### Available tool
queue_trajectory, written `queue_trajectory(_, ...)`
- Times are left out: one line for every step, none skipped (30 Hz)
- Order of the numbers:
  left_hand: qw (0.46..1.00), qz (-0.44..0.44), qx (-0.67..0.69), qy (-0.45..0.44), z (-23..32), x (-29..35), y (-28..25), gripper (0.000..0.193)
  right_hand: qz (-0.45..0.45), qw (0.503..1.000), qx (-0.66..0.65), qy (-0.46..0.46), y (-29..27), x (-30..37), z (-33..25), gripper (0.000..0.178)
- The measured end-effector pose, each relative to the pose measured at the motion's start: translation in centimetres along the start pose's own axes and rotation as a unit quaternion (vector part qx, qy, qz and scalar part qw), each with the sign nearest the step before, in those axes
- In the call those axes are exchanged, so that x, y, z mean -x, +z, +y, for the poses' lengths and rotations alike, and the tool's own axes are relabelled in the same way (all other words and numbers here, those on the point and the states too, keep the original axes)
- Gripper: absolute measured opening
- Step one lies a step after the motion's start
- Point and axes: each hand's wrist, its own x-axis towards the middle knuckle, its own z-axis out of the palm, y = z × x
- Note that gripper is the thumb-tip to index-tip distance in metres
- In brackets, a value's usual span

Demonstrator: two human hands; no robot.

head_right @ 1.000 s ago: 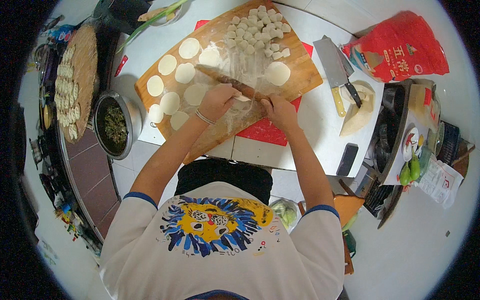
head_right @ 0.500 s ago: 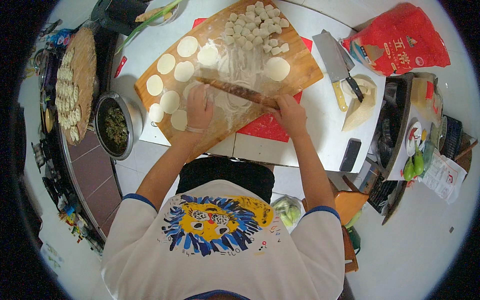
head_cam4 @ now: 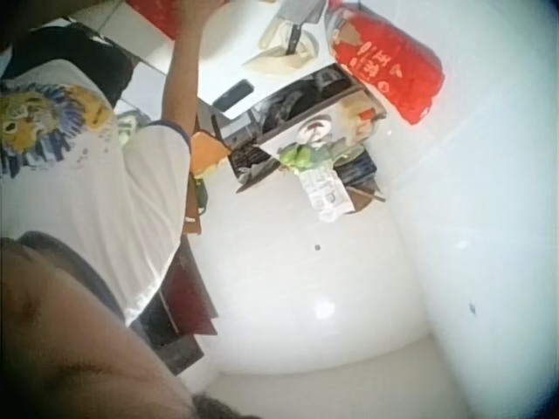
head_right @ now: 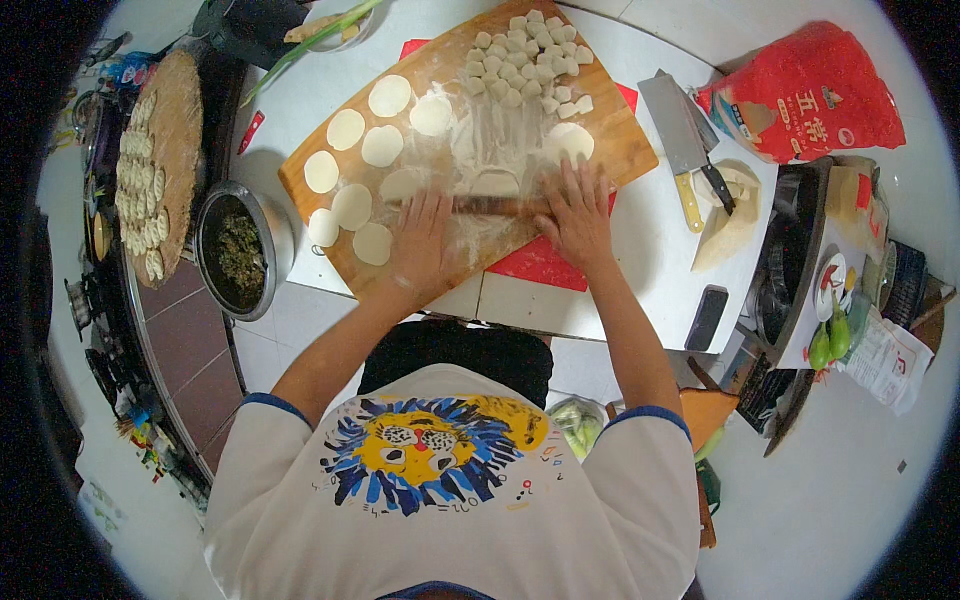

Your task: The person uses a wooden rolling pin to flatten small balls of dough into thin, round wrappers on a wooden cutting board. The person repeatedly rolls, flips, and repositions the dough pieces to achieve a uniform circular shape. A bowl of green filling and a pile of pre-cut dough pieces are visible on the counter.

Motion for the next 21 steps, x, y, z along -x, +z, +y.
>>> queue_trajectory(1.0,-0.018,-0.005,-0.014,0.4,0.2,-0.5,0.075,-0.013,1.0,0.002,0.006,0.0,0.2,-0.1,0.06)
queue_trajectory(0.999,-0.036,-0.009,-0.027,0.9,0.2,-1.2,0.076,-0.026,1.0,0.004,0.013,-0.1,0.2,-0.2,0.057)
queue_trajectory(0.998,-0.055,-0.012,-0.041,1.5,0.1,-1.8,0.076,-0.041,0.999,0.007,0.02,-0.1,0.5,-0.2,0.053)
queue_trajectory(0.998,-0.002,-0.052,-0.042,1.5,-1.1,-2.1,0.075,-0.047,0.998,-0.024,0.033,0.2,0.4,0.1,0.049)
queue_trajectory(0.994,0.051,-0.091,-0.042,0.9,-3.2,-2.2,0.074,-0.053,0.996,-0.054,0.047,0.8,0.0,0.6,0.044)
queue_trajectory(0.985,0.107,-0.131,-0.043,0.7,-4.9,-2.4,0.073,-0.056,0.993,-0.085,0.059,1.1,-0.4,1.1,0.04)
queue_trajectory(0.989,0.086,-0.078,-0.09,1.3,-5.5,-3.2,0.071,-0.034,0.991,-0.109,0.075,1.1,-0.4,1.2,0.036)
queue_trajectory(0.989,0.064,-0.024,-0.135,2.0,-6.1,-3.9,0.068,-0.013,0.987,-0.133,0.092,0.9,-0.4,1.3,0.032)
queue_trajectory(0.982,0.04,0.033,-0.179,2.7,-6.3,-3.9,0.066,0.007,0.982,-0.155,0.11,0.8,0.0,1.3,0.029)
queue_trajectory(0.987,0.021,0.009,-0.16,3.5,-6.3,-3.1,0.064,-0.007,0.977,-0.156,0.148,0.7,0.4,1.3,0.028)
queue_trajectory(0.99,0.003,-0.014,-0.141,4.3,-6.1,-1.8,0.063,-0.021,0.97,-0.156,0.186,0.5,0.9,1.4,0.028)
queue_trajectory(0.992,-0.015,-0.038,-0.119,5.0,-6.1,-0.6,0.061,-0.034,0.961,-0.156,0.225,0.2,1.4,1.5,0.027)
queue_trajectory(0.994,-0.008,-0.025,-0.103,5.3,-6.2,0.5,0.063,-0.014,0.962,-0.159,0.224,0.0,1.5,1.6,0.026)
queue_trajectory(0.996,-0.001,-0.012,-0.087,5.4,-6.4,1.7,0.066,0.005,0.961,-0.162,0.222,-0.2,1.6,1.6,0.025)
queue_trajectory(0.998,0.003,0.003,-0.07,5.5,-6.5,2.4,0.068,0.022,0.961,-0.164,0.224,-0.2,1.9,1.7,0.024)
queue_trajectory(1.0,0.013,0.015,-0.01,5.2,-6.5,2.8,0.069,0.029,0.965,-0.156,0.211,-0.3,2.2,2.1,0.025)
queue_trajectory(0.998,0.024,0.026,0.049,4.6,-6.5,3.1,0.07,0.037,0.968,-0.149,0.197,-0.5,2.4,2.8,0.026)
queue_trajectory(0.993,0.033,0.037,0.11,3.9,-6.3,3.1,0.072,0.046,0.971,-0.143,0.186,-0.6,2.7,3.3,0.027)
queue_trajectory(0.991,0.034,0.058,0.113,3.7,-6.3,1.8,0.066,0.033,0.975,-0.122,0.18,-0.9,3.1,3.8,0.028)
queue_trajectory(0.99,0.035,0.078,0.114,3.4,-6.2,0.3,0.061,0.02,0.979,-0.102,0.174,-1.0,3.5,4.3,0.029)
queue_trajectory(0.988,0.038,0.099,0.115,3.1,-5.9,-0.8,0.056,0.008,0.983,-0.08,0.167,-1.2,3.6,4.6,0.03)
